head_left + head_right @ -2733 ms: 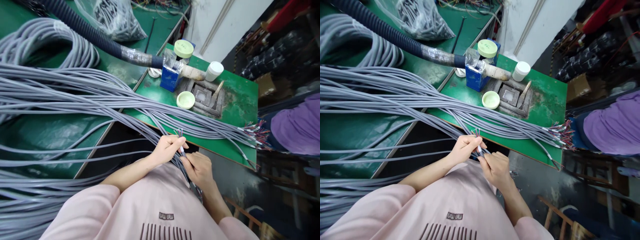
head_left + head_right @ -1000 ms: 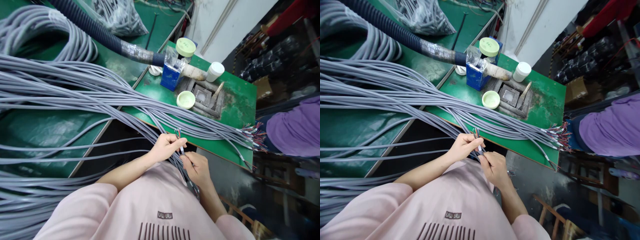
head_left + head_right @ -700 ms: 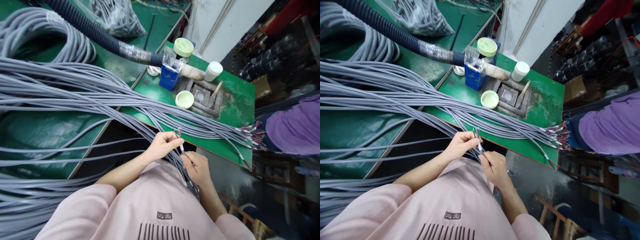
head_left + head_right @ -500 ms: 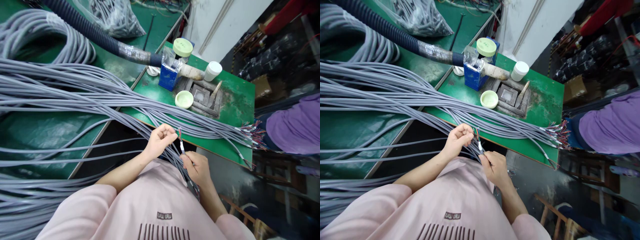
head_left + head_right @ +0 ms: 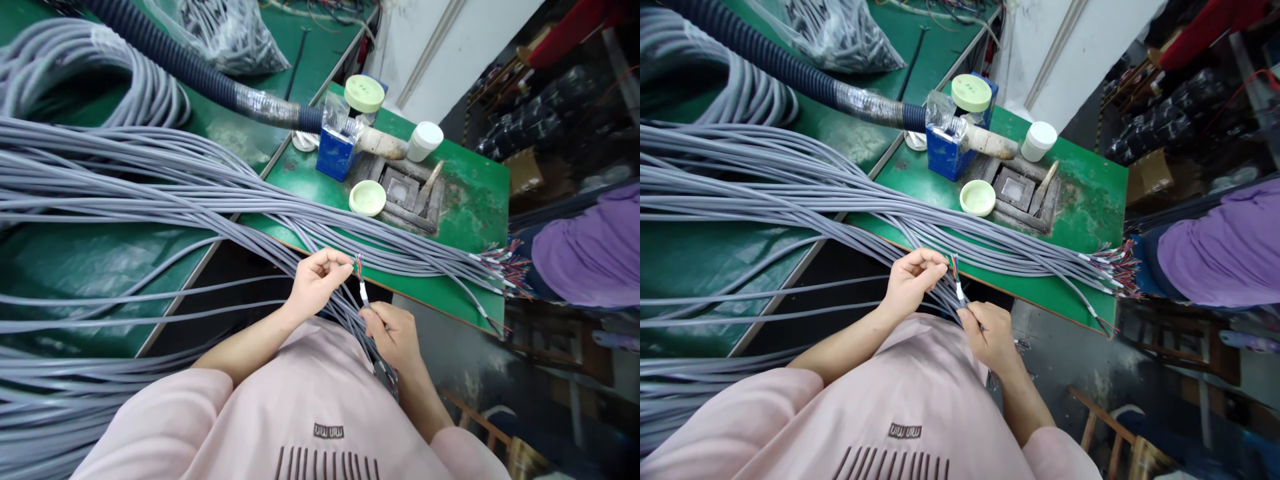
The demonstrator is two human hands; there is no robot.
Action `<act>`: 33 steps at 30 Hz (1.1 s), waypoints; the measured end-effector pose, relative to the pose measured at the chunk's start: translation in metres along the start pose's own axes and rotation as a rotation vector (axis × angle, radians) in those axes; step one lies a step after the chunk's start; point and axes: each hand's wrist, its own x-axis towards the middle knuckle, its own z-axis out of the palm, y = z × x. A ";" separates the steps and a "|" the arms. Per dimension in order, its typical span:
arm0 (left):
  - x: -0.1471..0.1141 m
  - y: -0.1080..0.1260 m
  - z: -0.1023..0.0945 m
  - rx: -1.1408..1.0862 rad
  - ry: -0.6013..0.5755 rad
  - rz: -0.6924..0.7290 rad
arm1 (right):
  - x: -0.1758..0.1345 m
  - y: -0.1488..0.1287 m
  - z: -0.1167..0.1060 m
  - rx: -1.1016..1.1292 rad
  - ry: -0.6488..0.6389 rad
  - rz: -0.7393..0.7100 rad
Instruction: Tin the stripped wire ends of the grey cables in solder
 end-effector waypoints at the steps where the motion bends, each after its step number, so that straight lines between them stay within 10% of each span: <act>1: 0.000 0.000 0.000 0.003 0.001 -0.002 | 0.000 0.000 0.000 0.002 0.001 0.000; 33: 0.005 -0.004 0.002 -0.233 -0.065 -0.331 | 0.003 0.001 0.002 0.022 -0.019 0.030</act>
